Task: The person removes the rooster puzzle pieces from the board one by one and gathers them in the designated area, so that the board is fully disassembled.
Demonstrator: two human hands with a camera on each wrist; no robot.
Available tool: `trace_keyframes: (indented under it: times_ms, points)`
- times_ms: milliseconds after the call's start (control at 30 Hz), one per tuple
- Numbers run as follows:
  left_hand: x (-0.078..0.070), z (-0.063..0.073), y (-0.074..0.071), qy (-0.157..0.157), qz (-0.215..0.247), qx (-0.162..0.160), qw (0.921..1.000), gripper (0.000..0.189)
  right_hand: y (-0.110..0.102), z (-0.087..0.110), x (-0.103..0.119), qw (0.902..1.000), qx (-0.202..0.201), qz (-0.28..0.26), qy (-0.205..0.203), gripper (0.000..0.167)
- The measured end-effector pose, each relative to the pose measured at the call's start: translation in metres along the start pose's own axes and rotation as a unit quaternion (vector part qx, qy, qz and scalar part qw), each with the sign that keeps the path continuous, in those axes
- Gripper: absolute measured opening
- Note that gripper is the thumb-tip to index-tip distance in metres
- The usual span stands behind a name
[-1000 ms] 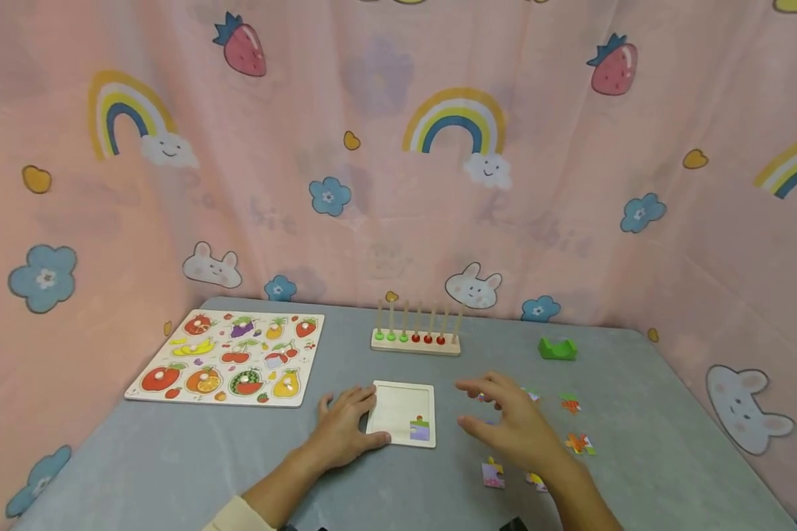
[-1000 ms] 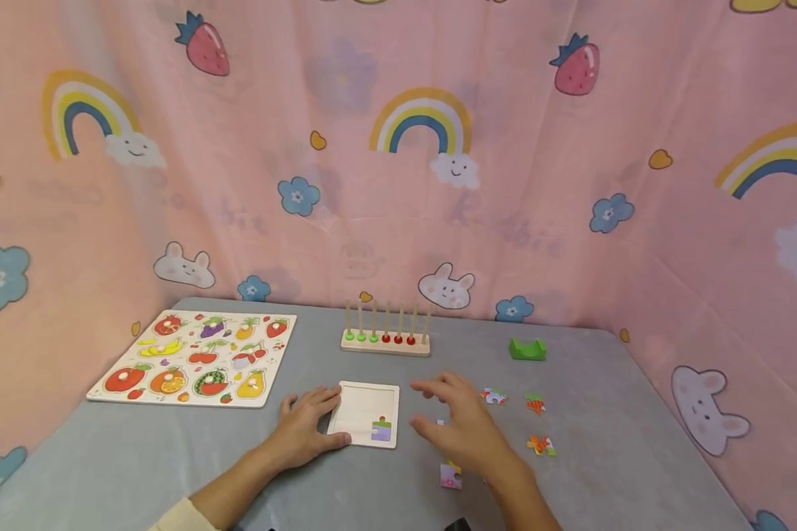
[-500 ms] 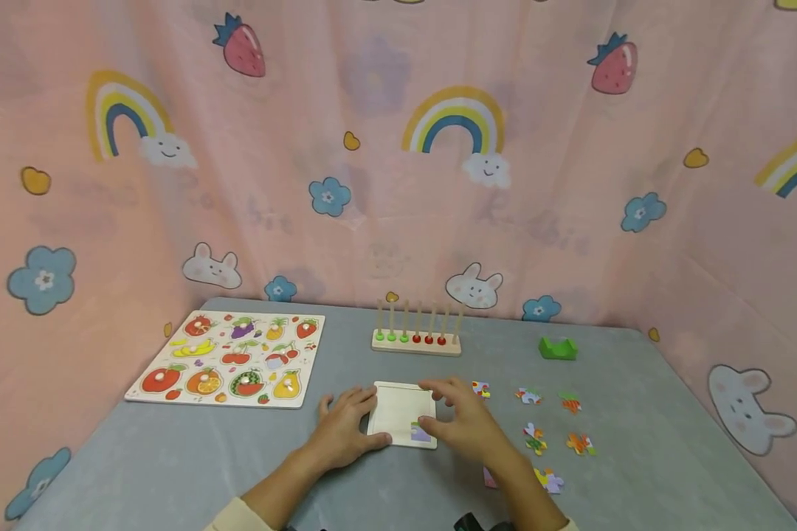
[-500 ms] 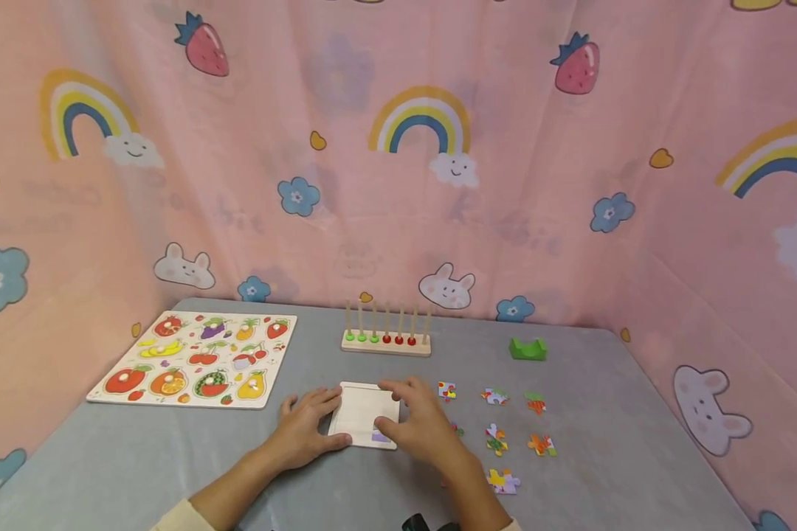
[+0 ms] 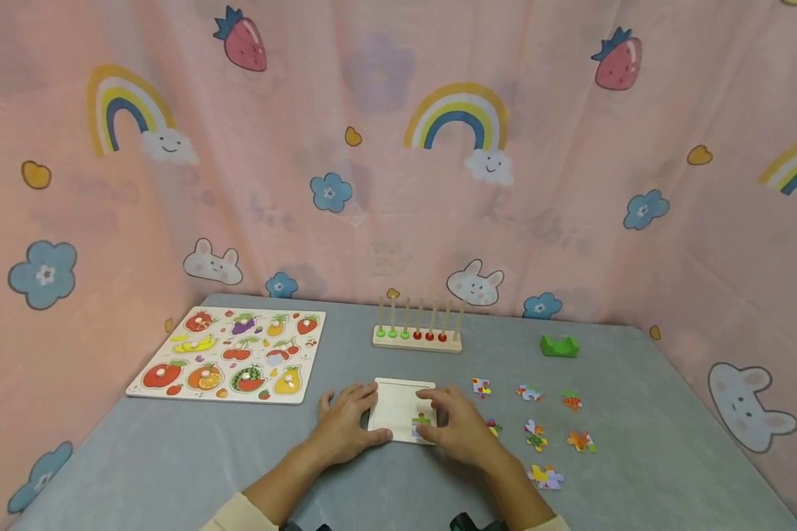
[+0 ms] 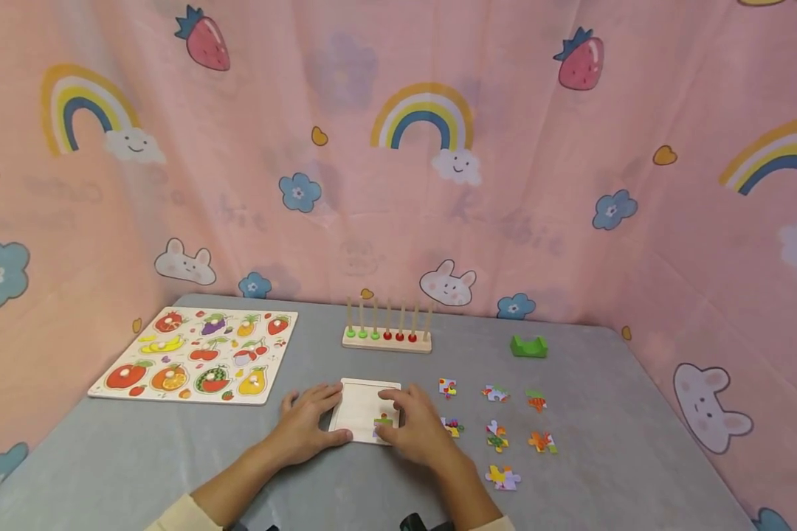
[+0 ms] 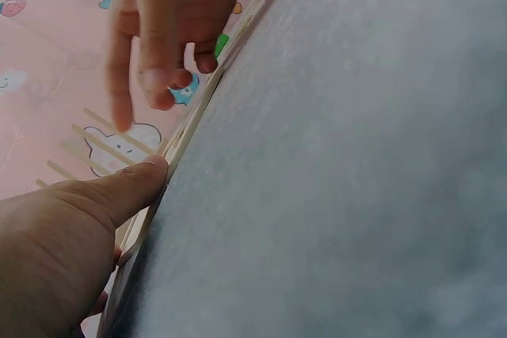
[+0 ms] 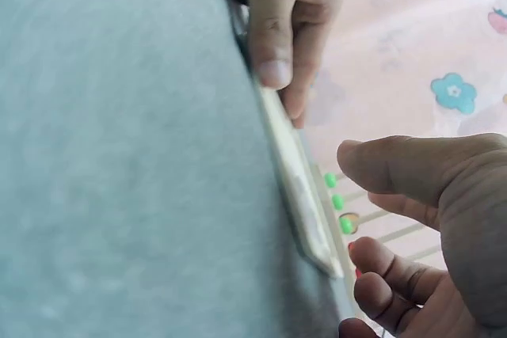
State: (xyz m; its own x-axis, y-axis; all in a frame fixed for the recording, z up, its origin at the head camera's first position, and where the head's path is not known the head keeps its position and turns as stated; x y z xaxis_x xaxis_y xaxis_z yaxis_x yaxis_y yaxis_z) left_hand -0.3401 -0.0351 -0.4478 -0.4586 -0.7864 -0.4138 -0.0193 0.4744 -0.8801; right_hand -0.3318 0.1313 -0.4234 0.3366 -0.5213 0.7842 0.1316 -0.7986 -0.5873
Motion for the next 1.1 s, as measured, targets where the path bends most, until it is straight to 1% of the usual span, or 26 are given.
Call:
trace_keyframes:
  times_ms: [167, 300, 533, 667, 700, 800, 900, 1100]
  points:
    - [-0.001, -0.001, 0.0, 0.003, 0.001, 0.001, 1.0, 0.072, 0.004, 0.0, -0.009, 0.9996, 0.008, 0.015, 0.022, 0.046]
    - [-0.001, -0.001, 0.0, 0.004, 0.0, 0.0, 1.0, 0.071, 0.005, 0.002, -0.01, 0.9991, 0.007, 0.029, 0.029, 0.046]
    - [-0.001, -0.001, 0.0, 0.004, -0.002, 0.0, 1.0, 0.071, 0.008, 0.003, -0.006, 0.9977, 0.02, 0.059, 0.027, 0.034]
    - [-0.001, -0.001, -0.001, 0.006, -0.003, 0.003, 1.0, 0.071, 0.008, 0.004, -0.008, 0.9977, 0.016, 0.056, 0.035, 0.031]
    - [-0.001, -0.001, -0.001, 0.006, -0.002, 0.004, 1.0, 0.071, 0.007, 0.004, -0.007, 0.9979, 0.012, 0.055, 0.031, 0.032]
    - [-0.002, -0.001, -0.001, 0.006, -0.001, 0.005, 1.0, 0.071, 0.006, 0.004, -0.003, 0.9986, 0.005, 0.053, 0.001, 0.032]
    - [-0.002, -0.001, -0.001, 0.005, -0.001, 0.006, 1.0, 0.072, 0.005, 0.004, 0.001, 0.9979, 0.01, 0.058, -0.027, 0.032]
    - [-0.002, -0.001, -0.002, 0.004, -0.001, 0.002, 1.0, 0.071, 0.008, 0.003, 0.001, 0.9959, 0.033, 0.08, -0.027, 0.035]
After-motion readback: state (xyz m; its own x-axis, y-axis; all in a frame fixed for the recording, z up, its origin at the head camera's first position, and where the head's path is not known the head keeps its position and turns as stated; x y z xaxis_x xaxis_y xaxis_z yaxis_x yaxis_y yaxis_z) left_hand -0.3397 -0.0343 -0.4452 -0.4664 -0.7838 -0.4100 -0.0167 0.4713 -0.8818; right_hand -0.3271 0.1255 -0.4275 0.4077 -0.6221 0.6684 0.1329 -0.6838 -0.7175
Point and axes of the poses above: each hand's wrist, its own z-axis away from the middle knuckle, its own y-axis out of the palm, x = y × z, the point moved 9 cm from there along -z, towards the middle knuckle, and after that the axes turned 7 degrees about -z, right-handed, at the moved point
